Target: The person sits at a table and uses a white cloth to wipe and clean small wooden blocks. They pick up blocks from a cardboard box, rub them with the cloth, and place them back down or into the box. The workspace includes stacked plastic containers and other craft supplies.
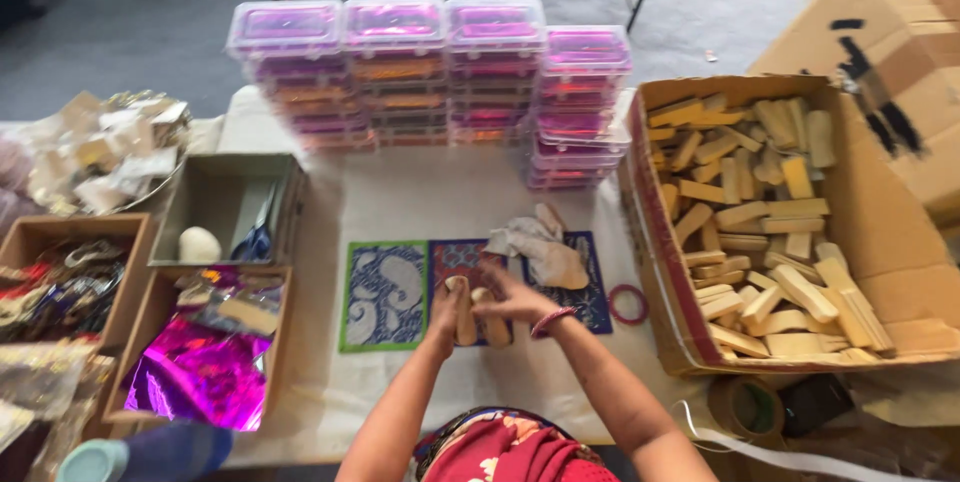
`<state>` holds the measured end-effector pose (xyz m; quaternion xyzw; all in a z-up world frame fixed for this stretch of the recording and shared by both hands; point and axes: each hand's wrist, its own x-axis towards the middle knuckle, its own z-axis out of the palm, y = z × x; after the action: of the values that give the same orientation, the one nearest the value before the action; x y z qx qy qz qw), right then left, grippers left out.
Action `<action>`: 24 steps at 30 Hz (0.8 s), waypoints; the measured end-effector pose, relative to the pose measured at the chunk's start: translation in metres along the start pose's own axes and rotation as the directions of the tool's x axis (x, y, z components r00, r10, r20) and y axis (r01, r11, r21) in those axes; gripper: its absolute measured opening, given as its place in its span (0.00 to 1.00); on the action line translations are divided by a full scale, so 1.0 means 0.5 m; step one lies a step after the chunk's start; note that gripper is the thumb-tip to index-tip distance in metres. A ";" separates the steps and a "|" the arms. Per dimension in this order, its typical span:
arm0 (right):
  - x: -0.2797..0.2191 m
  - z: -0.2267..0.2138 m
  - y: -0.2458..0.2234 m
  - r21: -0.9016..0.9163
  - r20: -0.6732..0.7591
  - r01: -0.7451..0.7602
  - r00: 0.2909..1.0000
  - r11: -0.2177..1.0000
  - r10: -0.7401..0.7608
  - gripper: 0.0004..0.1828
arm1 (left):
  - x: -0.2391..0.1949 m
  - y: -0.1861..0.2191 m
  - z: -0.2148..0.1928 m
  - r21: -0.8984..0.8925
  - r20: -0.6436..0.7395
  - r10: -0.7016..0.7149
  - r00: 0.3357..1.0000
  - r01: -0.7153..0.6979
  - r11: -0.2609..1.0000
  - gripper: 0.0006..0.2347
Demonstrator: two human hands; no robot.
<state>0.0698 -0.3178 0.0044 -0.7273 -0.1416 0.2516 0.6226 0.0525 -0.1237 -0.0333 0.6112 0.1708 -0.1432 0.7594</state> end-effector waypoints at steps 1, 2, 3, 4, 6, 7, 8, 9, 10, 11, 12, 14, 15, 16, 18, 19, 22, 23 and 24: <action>0.010 -0.019 0.005 0.001 0.020 -0.001 1.000 1.000 0.001 0.57 | 0.006 -0.007 -0.028 -0.006 -0.019 -0.001 1.000 0.001 1.000 0.22; 0.022 -0.040 0.009 -0.407 -0.260 -0.161 0.964 0.899 0.055 0.52 | 0.011 -0.013 -0.054 -0.056 -0.032 -0.072 0.997 0.070 0.996 0.22; 0.035 -0.061 0.013 -0.679 -0.513 -0.387 0.858 0.624 -0.028 0.48 | 0.017 -0.019 -0.081 -0.109 -0.040 -0.141 0.989 0.136 0.985 0.21; 0.023 -0.069 0.016 -0.686 -0.497 -0.378 0.867 0.622 -0.022 0.48 | 0.005 0.005 -0.085 -0.119 -0.055 -0.147 0.988 0.140 0.983 0.21; 0.002 -0.091 0.021 -0.691 -0.624 -0.572 0.781 0.441 0.035 0.32 | -0.013 0.056 -0.092 -0.337 -0.089 -0.070 0.994 0.036 0.941 0.18; 0.022 -0.076 0.091 -0.698 -0.614 -0.565 0.788 0.440 0.039 0.32 | -0.020 0.052 -0.099 -0.342 -0.100 -0.075 0.992 0.036 0.939 0.18; 0.049 -0.076 0.154 -0.631 -0.546 -0.401 0.838 0.664 -0.013 0.28 | -0.011 0.058 -0.098 -0.396 -0.127 -0.057 0.990 0.002 0.918 0.18; 0.077 -0.077 0.216 -0.513 -0.487 -0.203 0.869 0.834 -0.088 0.29 | -0.002 0.064 -0.096 -0.447 -0.155 -0.042 0.987 -0.032 0.894 0.18; 0.051 -0.017 0.113 -0.516 -0.486 -0.208 0.870 0.831 -0.083 0.29 | 0.020 0.033 -0.096 -0.453 -0.154 -0.048 0.987 -0.028 0.891 0.18; 0.025 0.055 0.013 -0.609 -0.329 0.036 0.897 0.793 -0.294 0.26 | 0.042 0.000 -0.094 -0.539 -0.088 -0.036 0.995 -0.017 0.842 0.19; -0.005 0.135 -0.085 -0.655 -0.149 0.282 0.862 0.701 -0.485 0.26 | 0.068 -0.028 -0.094 -0.616 -0.022 -0.014 1.000 -0.003 0.787 0.22; 0.010 0.177 -0.128 -0.702 -0.144 0.330 0.802 0.631 -0.579 0.26 | 0.018 -0.003 -0.050 -0.629 0.064 -0.057 0.996 0.085 0.773 0.23; 0.020 0.197 -0.150 -0.744 -0.131 0.372 0.732 0.554 -0.668 0.26 | -0.005 0.011 -0.028 -0.632 0.150 -0.097 0.984 0.171 0.756 0.24; 0.048 0.180 -0.109 -0.744 -0.133 0.369 0.735 0.557 -0.665 0.26 | -0.007 0.003 -0.017 -0.632 0.151 -0.102 0.983 0.175 0.755 0.24; 0.106 0.143 -0.026 -0.157 -0.455 0.424 0.771 0.892 -0.446 0.19 | -0.007 -0.010 0.006 -0.443 0.233 -0.125 0.964 0.220 0.869 0.22; 0.119 0.113 -0.007 -0.158 -0.456 0.421 0.771 0.893 -0.444 0.19 | -0.027 0.011 0.011 -0.444 0.235 -0.127 0.964 0.223 0.868 0.22; 0.119 0.080 -0.024 0.267 -0.529 0.239 0.846 0.934 -0.065 0.16 | -0.045 0.041 0.005 -0.120 0.317 0.031 0.948 0.007 0.993 0.19; 0.090 0.101 -0.080 0.212 -0.628 0.220 0.777 0.952 -0.040 0.16 | -0.022 0.030 -0.007 -0.349 0.204 0.046 0.978 0.029 0.937 0.16; 0.061 0.118 -0.137 0.153 -0.718 0.194 0.695 0.969 -0.025 0.17 | 0.002 0.020 -0.014 -0.563 0.091 0.036 0.995 0.021 0.826 0.14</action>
<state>0.0704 -0.2401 0.0595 -0.6856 0.0945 -0.0723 0.7182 0.0571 -0.1146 -0.0266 0.3530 0.1658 -0.1131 0.9139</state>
